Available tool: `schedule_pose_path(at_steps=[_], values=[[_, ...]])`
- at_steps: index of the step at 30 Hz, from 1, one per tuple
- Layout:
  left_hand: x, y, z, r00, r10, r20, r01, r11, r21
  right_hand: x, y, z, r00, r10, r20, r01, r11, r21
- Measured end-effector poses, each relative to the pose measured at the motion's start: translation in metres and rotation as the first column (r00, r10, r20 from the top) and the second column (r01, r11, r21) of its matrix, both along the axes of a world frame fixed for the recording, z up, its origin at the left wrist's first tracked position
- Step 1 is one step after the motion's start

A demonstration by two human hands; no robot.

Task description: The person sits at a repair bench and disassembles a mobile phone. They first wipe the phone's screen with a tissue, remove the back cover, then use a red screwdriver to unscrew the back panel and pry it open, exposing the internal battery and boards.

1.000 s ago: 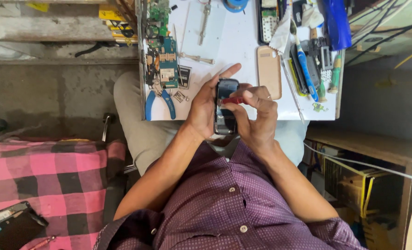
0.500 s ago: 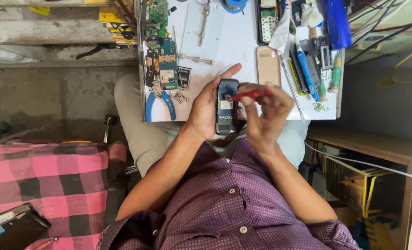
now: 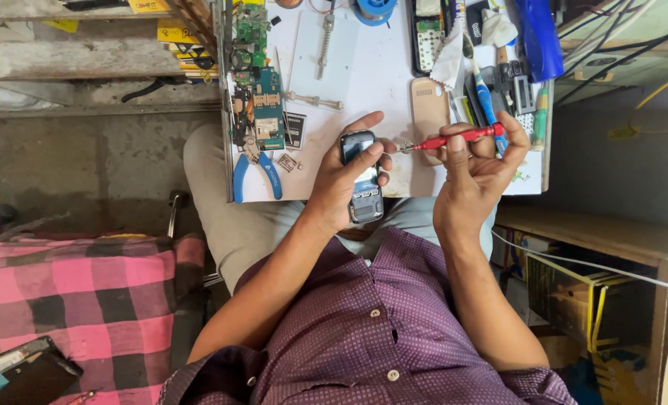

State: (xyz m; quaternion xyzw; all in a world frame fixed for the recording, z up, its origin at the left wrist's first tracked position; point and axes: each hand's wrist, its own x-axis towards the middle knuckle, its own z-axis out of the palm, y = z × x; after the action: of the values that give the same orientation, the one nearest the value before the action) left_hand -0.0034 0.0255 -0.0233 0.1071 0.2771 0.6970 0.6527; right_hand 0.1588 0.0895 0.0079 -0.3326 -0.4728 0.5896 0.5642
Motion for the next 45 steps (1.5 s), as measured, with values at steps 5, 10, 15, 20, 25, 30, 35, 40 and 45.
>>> schedule_pose_path(at_steps=[5,10,15,20,25,30,35,40,45], values=[[0.004,0.0,0.004,0.996,0.022,-0.09,-0.025,0.999,-0.026,0.005,0.0,-0.003,1.0,-0.011,0.012,0.011,1.0,0.02],[0.005,0.0,0.007,0.99,0.013,-0.14,-0.019,0.999,-0.039,0.004,-0.001,-0.004,0.995,-0.011,0.099,0.001,0.996,0.092],[0.007,0.0,0.007,0.991,0.03,-0.134,-0.033,0.999,-0.018,0.005,-0.003,-0.003,0.99,-0.008,0.14,-0.01,0.992,0.122],[0.01,0.0,0.006,0.986,0.052,-0.159,-0.056,0.998,-0.019,0.007,-0.006,-0.002,0.973,-0.032,0.23,-0.019,0.977,0.214],[0.012,0.0,0.005,0.984,0.071,-0.164,-0.074,0.997,-0.014,0.007,-0.007,-0.002,0.967,-0.042,0.251,-0.022,0.968,0.248],[0.011,0.0,0.005,0.984,0.07,-0.163,-0.076,0.997,-0.032,0.008,-0.009,-0.001,0.963,-0.038,0.268,-0.035,0.965,0.26],[0.01,0.001,0.004,0.99,0.061,-0.129,-0.067,0.997,-0.043,0.01,-0.01,-0.002,0.964,-0.063,0.26,-0.003,0.969,0.247],[0.001,0.0,0.001,0.992,0.025,0.12,-0.03,0.999,0.039,0.014,-0.011,-0.002,0.959,-0.114,0.259,0.029,0.95,0.31],[-0.003,-0.002,-0.001,0.969,-0.026,0.244,-0.005,0.992,0.125,0.012,-0.02,0.003,0.961,-0.031,0.275,-0.055,0.953,0.299]])
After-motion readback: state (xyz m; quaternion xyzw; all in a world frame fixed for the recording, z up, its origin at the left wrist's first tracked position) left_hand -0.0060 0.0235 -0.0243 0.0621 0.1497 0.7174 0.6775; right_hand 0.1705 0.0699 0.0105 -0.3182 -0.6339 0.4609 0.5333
